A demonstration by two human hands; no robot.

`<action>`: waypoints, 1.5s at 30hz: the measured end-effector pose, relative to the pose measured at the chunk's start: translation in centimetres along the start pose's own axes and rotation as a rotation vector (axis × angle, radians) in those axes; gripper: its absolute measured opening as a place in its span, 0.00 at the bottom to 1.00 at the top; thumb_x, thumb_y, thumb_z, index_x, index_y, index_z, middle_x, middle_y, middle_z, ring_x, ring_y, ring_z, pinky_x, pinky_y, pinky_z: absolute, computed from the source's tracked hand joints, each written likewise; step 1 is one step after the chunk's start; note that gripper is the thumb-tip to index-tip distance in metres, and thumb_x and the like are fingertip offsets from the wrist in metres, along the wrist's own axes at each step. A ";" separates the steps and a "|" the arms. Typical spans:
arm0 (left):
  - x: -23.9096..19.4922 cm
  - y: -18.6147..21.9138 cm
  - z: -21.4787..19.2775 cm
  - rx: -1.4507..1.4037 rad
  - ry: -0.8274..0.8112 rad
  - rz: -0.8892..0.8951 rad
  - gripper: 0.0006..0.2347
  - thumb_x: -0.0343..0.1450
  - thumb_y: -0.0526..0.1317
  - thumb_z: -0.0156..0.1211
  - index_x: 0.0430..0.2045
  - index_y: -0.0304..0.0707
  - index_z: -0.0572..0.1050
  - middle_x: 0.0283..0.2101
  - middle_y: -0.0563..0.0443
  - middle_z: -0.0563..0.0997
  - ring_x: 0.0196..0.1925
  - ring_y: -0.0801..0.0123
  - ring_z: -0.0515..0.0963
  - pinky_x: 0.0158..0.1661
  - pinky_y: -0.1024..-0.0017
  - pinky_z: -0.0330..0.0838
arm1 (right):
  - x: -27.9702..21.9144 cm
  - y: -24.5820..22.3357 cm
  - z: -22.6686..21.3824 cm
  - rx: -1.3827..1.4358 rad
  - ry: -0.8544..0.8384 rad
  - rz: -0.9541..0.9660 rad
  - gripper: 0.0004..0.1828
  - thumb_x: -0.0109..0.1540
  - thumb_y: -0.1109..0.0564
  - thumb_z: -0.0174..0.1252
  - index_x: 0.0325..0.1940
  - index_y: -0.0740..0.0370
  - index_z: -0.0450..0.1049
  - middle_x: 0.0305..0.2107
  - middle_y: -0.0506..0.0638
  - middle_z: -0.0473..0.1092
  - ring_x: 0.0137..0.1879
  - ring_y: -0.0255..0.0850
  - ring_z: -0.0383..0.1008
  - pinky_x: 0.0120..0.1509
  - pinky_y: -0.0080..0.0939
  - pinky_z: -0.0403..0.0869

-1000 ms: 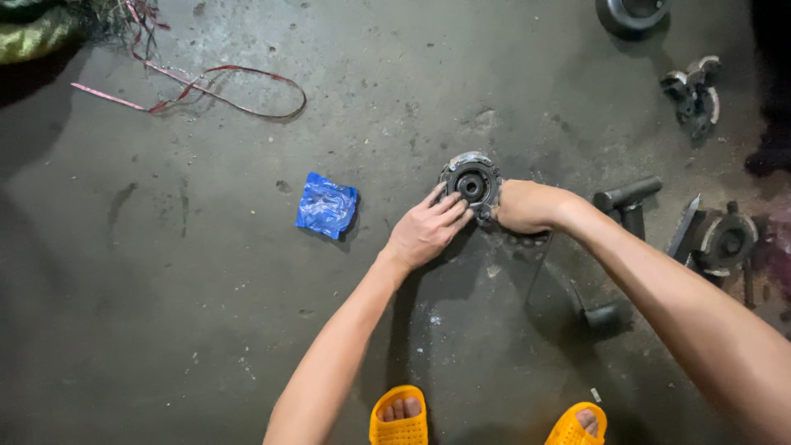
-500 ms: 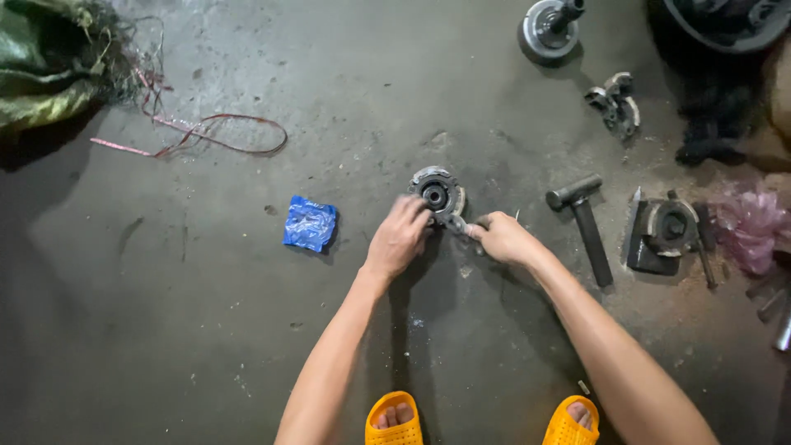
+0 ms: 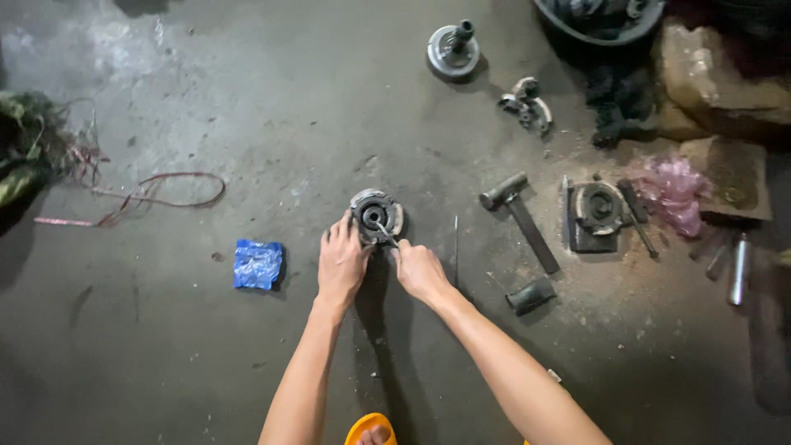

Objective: Disassembling and reassembling a motorcycle clutch assembly using pliers and a hammer

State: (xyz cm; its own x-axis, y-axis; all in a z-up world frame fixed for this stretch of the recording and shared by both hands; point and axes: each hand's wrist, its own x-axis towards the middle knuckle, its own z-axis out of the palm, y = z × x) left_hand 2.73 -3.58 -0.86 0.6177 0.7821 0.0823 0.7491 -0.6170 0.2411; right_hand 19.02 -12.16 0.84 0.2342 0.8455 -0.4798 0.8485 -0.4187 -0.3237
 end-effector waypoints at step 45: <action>12.9 11.7 -0.6 -0.746 0.295 -0.114 0.25 0.65 0.29 0.69 0.57 0.43 0.69 0.70 0.25 0.60 0.53 0.27 0.77 0.49 0.43 0.77 | -5.7 26.7 -15.1 -0.527 0.058 -0.166 0.14 0.59 0.49 0.57 0.47 0.53 0.76 0.40 0.52 0.75 0.49 0.50 0.80 0.47 0.54 0.82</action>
State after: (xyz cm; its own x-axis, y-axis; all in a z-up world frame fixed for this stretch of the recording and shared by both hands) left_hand 19.32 -0.64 3.57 0.3805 0.8918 0.2446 0.3829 -0.3927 0.8361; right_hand 47.51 -23.22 7.23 0.0903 0.9089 -0.4070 0.9953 -0.0686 0.0677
